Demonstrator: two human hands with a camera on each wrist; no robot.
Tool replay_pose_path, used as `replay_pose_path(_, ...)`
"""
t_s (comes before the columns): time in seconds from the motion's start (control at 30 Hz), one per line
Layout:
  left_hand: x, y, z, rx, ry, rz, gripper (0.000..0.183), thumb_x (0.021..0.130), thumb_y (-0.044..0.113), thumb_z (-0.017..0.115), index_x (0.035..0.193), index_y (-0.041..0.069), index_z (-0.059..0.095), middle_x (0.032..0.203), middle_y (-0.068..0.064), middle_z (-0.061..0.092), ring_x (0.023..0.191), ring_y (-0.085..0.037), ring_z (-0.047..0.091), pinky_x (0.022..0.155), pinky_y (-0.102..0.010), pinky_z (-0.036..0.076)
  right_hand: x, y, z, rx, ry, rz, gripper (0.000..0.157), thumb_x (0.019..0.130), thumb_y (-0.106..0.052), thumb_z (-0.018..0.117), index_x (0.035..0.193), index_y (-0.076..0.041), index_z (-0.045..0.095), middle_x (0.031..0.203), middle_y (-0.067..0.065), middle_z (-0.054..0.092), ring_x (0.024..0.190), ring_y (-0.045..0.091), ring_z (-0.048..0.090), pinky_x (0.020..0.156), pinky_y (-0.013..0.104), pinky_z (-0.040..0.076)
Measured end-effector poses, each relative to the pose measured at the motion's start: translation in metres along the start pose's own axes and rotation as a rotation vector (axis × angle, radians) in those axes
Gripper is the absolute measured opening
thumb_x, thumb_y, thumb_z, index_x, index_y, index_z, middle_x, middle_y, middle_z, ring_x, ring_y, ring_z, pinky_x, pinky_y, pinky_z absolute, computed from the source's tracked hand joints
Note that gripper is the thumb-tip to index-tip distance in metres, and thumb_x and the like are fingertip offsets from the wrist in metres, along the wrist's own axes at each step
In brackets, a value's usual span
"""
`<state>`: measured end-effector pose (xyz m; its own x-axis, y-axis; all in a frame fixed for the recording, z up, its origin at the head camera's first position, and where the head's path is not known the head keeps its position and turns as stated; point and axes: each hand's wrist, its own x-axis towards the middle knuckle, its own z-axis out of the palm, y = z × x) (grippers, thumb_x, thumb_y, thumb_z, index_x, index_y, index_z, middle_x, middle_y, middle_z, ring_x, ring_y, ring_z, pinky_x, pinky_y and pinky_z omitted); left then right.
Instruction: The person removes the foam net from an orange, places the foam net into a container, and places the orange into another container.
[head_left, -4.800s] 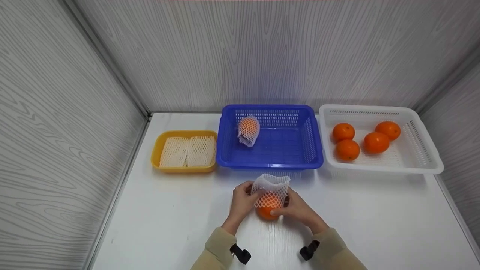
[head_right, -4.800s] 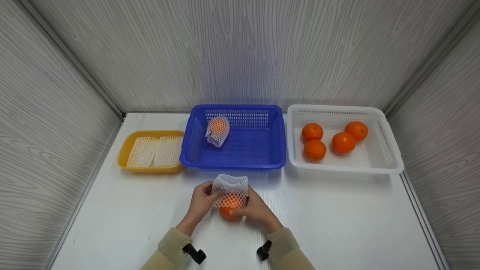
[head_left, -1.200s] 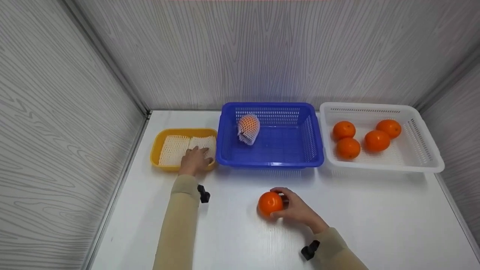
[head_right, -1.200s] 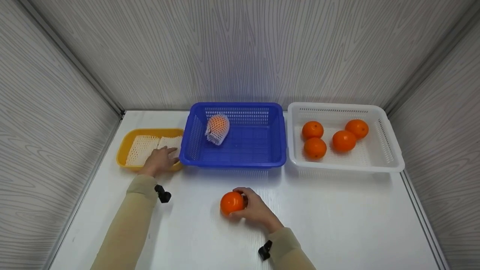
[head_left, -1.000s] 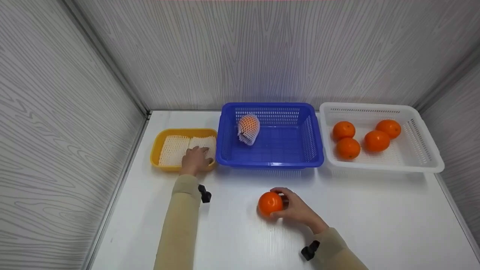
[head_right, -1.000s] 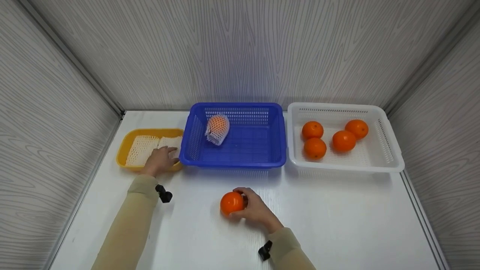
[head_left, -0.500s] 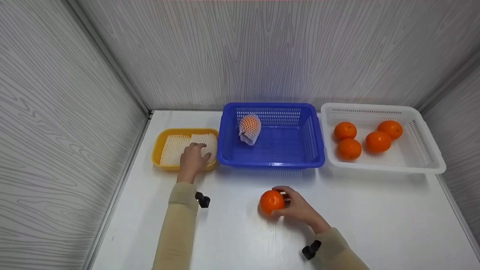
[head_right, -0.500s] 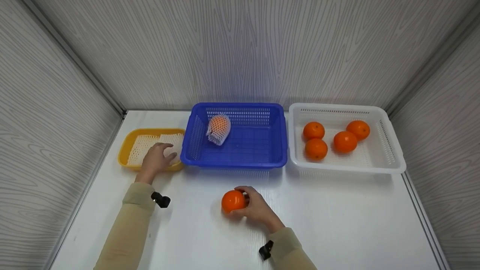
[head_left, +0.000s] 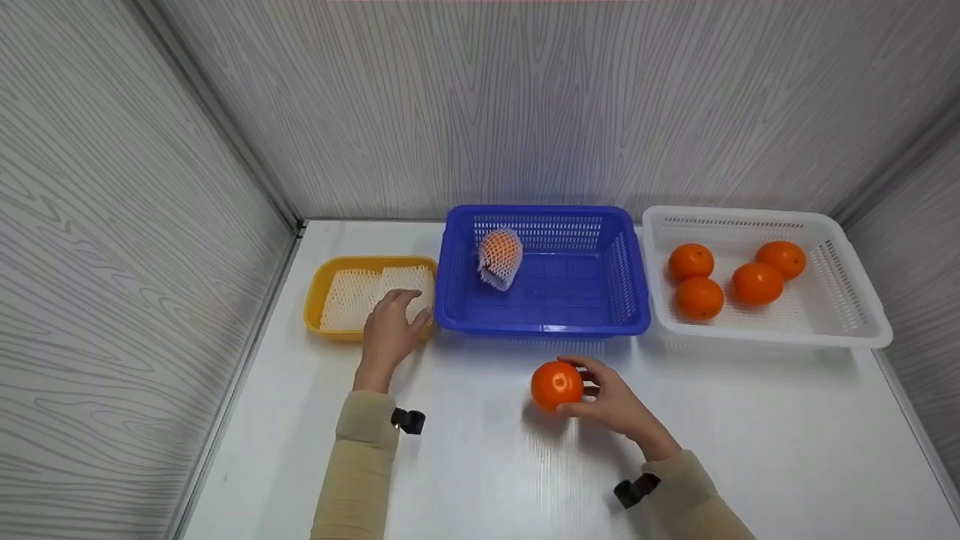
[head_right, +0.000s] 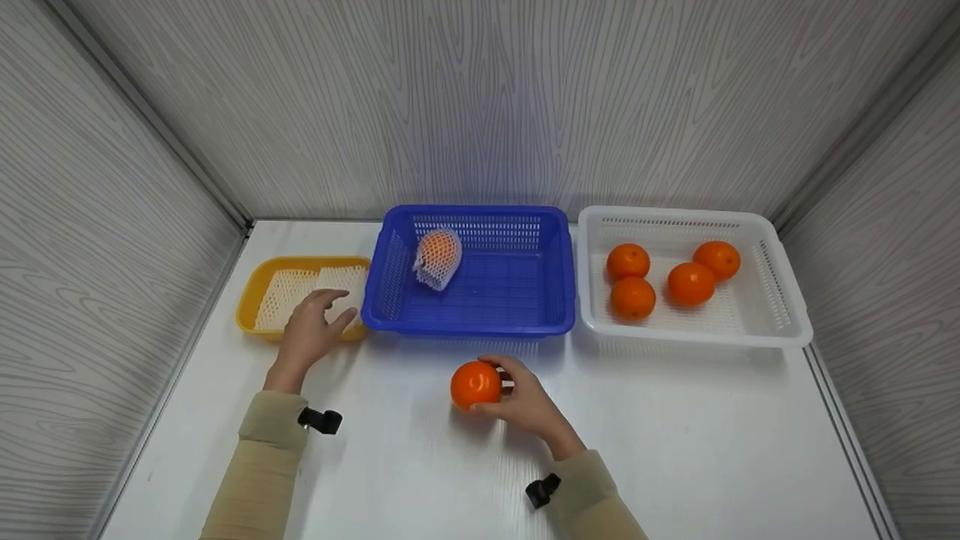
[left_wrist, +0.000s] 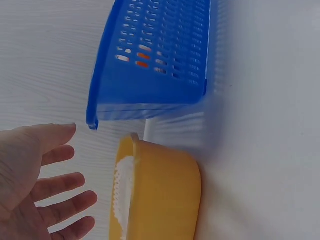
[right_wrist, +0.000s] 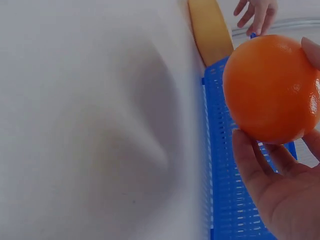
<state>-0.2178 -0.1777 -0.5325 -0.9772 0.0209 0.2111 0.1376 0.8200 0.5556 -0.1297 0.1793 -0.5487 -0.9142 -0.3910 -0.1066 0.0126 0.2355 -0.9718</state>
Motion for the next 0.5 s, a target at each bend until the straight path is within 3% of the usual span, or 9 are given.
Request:
replay_pose_path(0.17, -0.008, 0.014, 0.001, 0.002, 0.048, 0.060, 0.036, 0.092, 0.024, 0.071, 0.122, 0.005, 0.067, 0.124, -0.015, 0.062, 0.115, -0.034, 0.058, 0.092, -0.050, 0.048, 0.003, 0.008, -0.017, -0.020, 0.060, -0.020, 0.073, 0.076, -0.008, 0.085, 0.139, -0.004, 0.050, 0.132, 0.016, 0.051, 0.113, 0.033, 0.053, 0.097, 0.051, 0.045)
replay_pose_path(0.5, -0.024, 0.034, 0.010, 0.007, 0.077, 0.138, 0.036, 0.089, 0.023, 0.074, 0.119, 0.003, 0.068, 0.120, -0.014, 0.063, 0.110, -0.035, 0.059, 0.091, -0.052, 0.047, -0.005, -0.012, -0.059, -0.032, 0.164, -0.067, 0.071, 0.079, -0.014, 0.083, 0.140, -0.006, 0.048, 0.133, 0.012, 0.051, 0.117, 0.029, 0.050, 0.099, 0.041, 0.044)
